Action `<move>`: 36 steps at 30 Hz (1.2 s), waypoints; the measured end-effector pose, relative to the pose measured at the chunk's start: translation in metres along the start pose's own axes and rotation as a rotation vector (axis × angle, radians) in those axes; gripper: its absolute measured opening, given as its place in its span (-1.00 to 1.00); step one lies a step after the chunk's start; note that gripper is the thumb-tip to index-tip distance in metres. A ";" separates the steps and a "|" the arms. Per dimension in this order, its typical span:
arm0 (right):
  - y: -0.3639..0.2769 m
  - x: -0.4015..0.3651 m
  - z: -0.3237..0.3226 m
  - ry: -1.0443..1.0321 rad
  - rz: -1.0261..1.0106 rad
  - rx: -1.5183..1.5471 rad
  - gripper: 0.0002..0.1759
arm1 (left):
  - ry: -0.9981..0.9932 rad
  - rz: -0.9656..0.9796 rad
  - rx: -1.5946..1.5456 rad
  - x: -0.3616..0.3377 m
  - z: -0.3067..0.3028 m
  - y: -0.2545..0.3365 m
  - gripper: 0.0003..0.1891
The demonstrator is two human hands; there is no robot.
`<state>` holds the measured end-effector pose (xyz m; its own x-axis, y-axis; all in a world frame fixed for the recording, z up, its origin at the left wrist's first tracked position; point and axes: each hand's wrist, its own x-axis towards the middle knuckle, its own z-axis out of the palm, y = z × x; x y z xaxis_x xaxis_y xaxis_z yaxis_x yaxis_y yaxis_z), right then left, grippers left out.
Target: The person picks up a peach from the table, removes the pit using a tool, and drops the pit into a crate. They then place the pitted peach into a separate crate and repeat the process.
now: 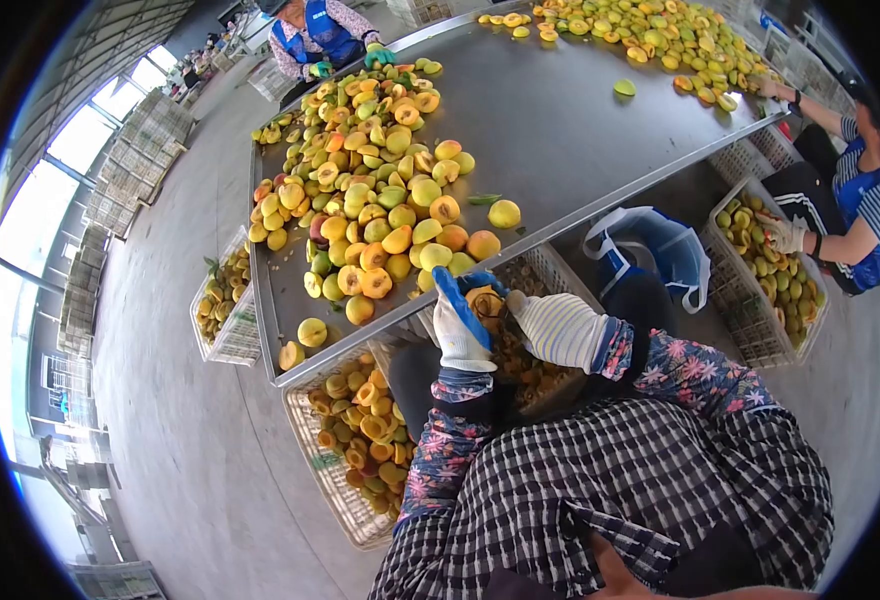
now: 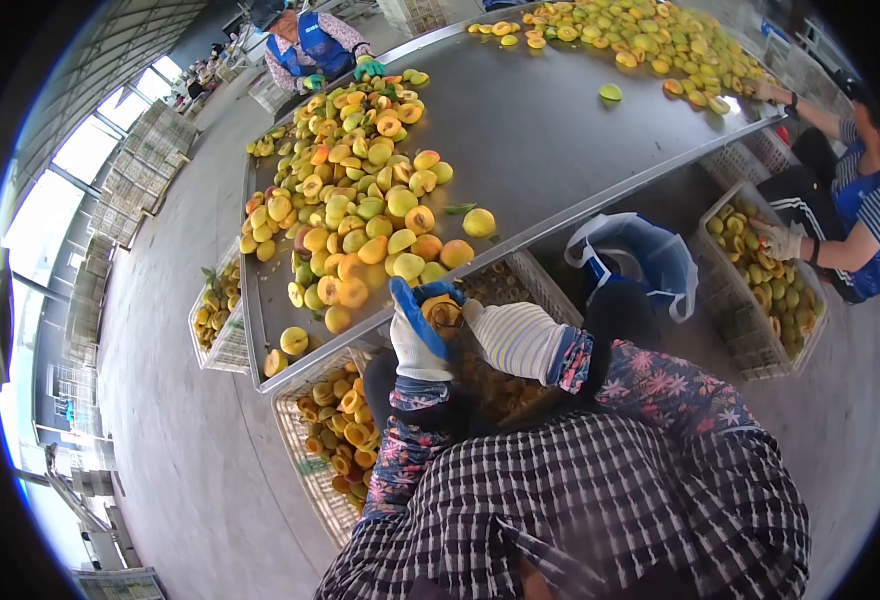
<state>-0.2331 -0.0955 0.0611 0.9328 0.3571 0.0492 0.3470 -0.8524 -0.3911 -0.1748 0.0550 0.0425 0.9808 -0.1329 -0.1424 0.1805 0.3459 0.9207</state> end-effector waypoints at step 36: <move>-0.005 0.000 0.007 -0.134 0.095 0.292 -0.69 | -0.048 -0.131 -0.147 0.004 -0.009 0.002 -0.35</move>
<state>-0.2355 -0.0883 0.0565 0.9319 0.3446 -0.1135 0.1982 -0.7456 -0.6362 -0.1697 0.0634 0.0406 0.9443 -0.2288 -0.2364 0.3184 0.4543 0.8320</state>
